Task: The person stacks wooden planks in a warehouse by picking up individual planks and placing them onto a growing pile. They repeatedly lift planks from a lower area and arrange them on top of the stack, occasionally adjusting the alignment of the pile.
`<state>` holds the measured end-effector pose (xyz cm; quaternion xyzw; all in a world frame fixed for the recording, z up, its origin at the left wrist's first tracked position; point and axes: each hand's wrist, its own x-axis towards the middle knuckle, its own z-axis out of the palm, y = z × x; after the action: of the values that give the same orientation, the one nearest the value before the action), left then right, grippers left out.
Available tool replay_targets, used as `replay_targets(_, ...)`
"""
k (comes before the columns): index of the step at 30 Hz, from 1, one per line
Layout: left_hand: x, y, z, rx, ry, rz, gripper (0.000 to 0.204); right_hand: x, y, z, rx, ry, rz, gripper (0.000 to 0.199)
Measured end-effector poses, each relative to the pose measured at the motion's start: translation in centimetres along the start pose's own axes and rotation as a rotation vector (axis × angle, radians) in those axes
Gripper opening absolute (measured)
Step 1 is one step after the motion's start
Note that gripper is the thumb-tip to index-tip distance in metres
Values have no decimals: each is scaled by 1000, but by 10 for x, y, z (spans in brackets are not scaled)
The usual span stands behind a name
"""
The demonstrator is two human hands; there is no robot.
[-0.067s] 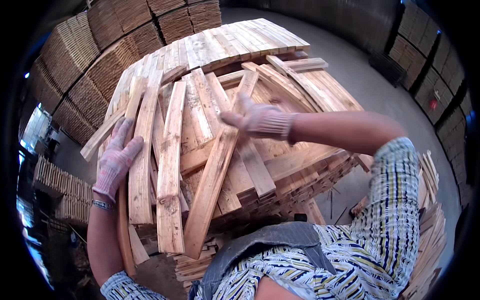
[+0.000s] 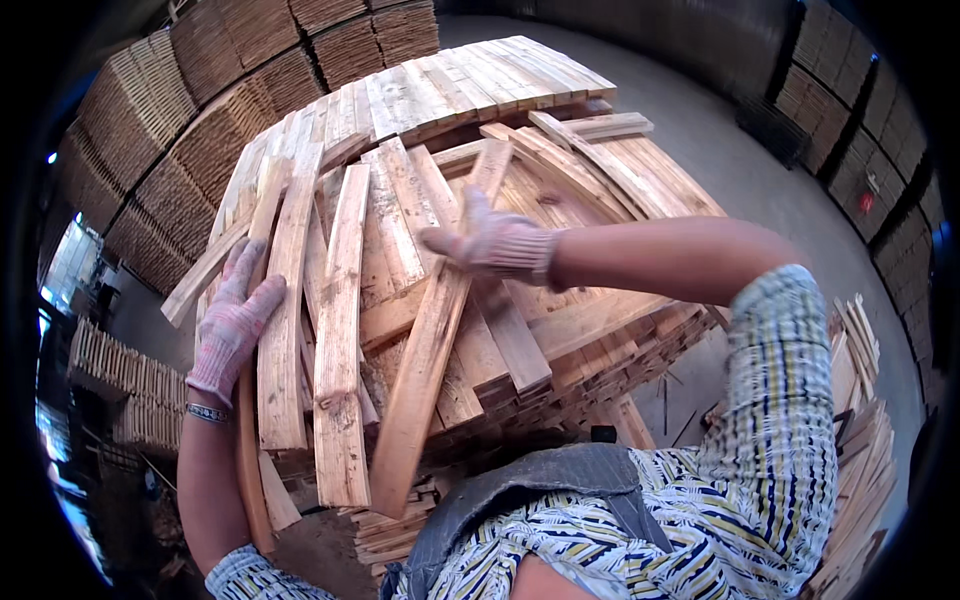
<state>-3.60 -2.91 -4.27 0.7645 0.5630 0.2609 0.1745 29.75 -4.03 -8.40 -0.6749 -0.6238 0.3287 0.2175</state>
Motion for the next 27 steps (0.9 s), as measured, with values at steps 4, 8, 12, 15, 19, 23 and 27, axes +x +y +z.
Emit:
replay_targets(4,1,6,-2,-45,-13,0,64,35,-6,31,147,131,209,84)
replay_targets(8,-4,21,-3,61,19,9,66,106,90,-11,40,-13,-268,58)
replay_targets(12,-8,8,-3,99,26,-6,68,103,51,-51,122,180,-171,57)
replay_targets(15,-1,18,3,85,0,14,67,131,65,-45,-370,123,-117,48)
replay_targets(19,-8,11,-8,82,35,-5,66,173,56,30,-1349,121,-517,36)
replay_targets(23,-3,9,2,-39,33,13,65,141,53,14,-162,250,-119,49)
replay_targets(27,-4,13,-3,62,18,-4,66,93,48,-69,-401,225,-367,80)
